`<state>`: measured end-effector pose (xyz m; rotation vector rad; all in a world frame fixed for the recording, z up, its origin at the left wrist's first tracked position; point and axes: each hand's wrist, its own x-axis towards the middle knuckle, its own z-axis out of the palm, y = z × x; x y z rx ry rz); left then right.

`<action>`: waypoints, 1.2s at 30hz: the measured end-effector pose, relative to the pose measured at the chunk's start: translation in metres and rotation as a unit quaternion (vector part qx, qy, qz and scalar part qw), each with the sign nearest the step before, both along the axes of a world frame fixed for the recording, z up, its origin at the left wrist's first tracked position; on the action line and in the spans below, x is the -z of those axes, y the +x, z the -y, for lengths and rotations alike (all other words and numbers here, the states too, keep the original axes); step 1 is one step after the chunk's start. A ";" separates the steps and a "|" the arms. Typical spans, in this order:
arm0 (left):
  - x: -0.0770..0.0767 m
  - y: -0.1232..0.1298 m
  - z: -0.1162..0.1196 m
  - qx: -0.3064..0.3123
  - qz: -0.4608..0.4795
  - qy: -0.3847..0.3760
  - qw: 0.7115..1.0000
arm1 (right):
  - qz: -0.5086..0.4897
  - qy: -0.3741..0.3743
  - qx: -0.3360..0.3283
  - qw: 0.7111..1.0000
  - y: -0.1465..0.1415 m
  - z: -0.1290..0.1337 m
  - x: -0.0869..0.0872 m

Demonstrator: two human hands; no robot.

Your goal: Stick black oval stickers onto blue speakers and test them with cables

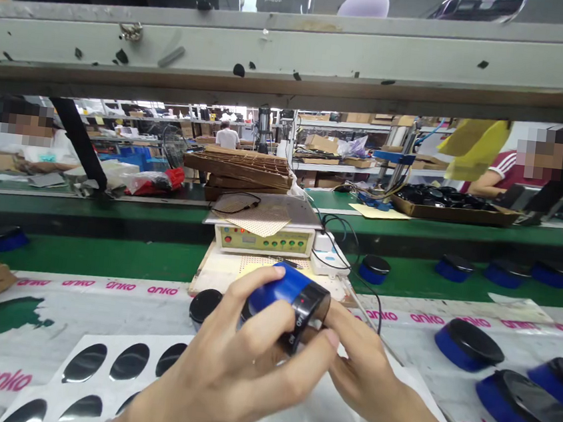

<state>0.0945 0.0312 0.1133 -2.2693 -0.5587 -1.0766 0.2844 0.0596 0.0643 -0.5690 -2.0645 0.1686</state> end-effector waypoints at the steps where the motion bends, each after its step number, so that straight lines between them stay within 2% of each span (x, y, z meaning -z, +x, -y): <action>1: 0.002 -0.001 -0.001 0.005 0.010 -0.011 1.000 | 0.002 0.006 0.001 1.000 0.001 0.000 -0.001; 5: 0.009 -0.006 -0.006 0.023 0.071 -0.073 0.994 | 0.040 0.035 0.028 0.998 0.006 -0.001 -0.008; 7: 0.014 -0.009 -0.010 -0.013 0.059 -0.148 0.987 | 0.082 0.045 0.036 0.995 0.007 -0.001 -0.011; 10: 0.024 -0.007 -0.022 -0.059 -0.003 -0.287 0.956 | 0.164 0.045 0.075 0.983 0.007 0.003 -0.014; 14: 0.033 0.010 -0.040 -0.045 0.053 -0.358 0.931 | 0.222 0.012 0.141 0.965 0.022 0.014 -0.031; 16: 0.035 0.015 -0.047 -0.050 0.080 -0.390 0.916 | 0.227 -0.034 0.142 0.963 0.044 0.015 -0.047; 17: 0.037 0.016 -0.051 -0.059 0.085 -0.409 0.907 | 0.224 -0.072 0.168 0.957 0.058 0.011 -0.055; 19: 0.043 0.014 -0.057 -0.078 0.078 -0.446 0.888 | 0.207 -0.159 0.281 0.923 0.086 -0.007 -0.067; 20: 0.048 0.012 -0.060 -0.081 0.068 -0.460 0.881 | 0.198 -0.206 0.395 0.873 0.098 -0.022 -0.067; 21: 0.053 0.011 -0.061 -0.077 0.054 -0.470 0.877 | 0.192 -0.224 0.452 0.842 0.106 -0.040 -0.064; 23: 0.063 0.012 -0.062 -0.063 0.019 -0.483 0.873 | 0.198 -0.258 0.502 0.801 0.114 -0.078 -0.048; 26: 0.075 0.015 -0.061 -0.052 -0.024 -0.497 0.866 | 0.222 -0.309 0.505 0.774 0.110 -0.121 -0.013; 28: 0.079 0.015 -0.062 -0.051 -0.039 -0.510 0.858 | 0.225 -0.325 0.502 0.770 0.108 -0.131 -0.002; 29: 0.080 0.013 -0.063 -0.051 -0.042 -0.517 0.853 | 0.220 -0.323 0.505 0.770 0.108 -0.131 -0.003; 31: 0.078 0.010 -0.064 -0.055 -0.037 -0.532 0.844 | 0.197 -0.308 0.514 0.776 0.109 -0.119 -0.015; 33: 0.071 0.008 -0.061 -0.056 -0.025 -0.542 0.838 | 0.166 -0.284 0.508 0.796 0.105 -0.094 -0.036; 34: 0.065 0.008 -0.058 -0.032 0.001 -0.556 0.830 | 0.153 -0.274 0.496 0.810 0.099 -0.078 -0.046; 35: 0.058 0.010 -0.052 0.018 0.044 -0.583 0.811 | 0.144 -0.268 0.467 0.831 0.090 -0.060 -0.055; 36: 0.051 0.012 -0.046 0.089 0.098 -0.618 0.775 | 0.138 -0.262 0.434 0.851 0.078 -0.041 -0.061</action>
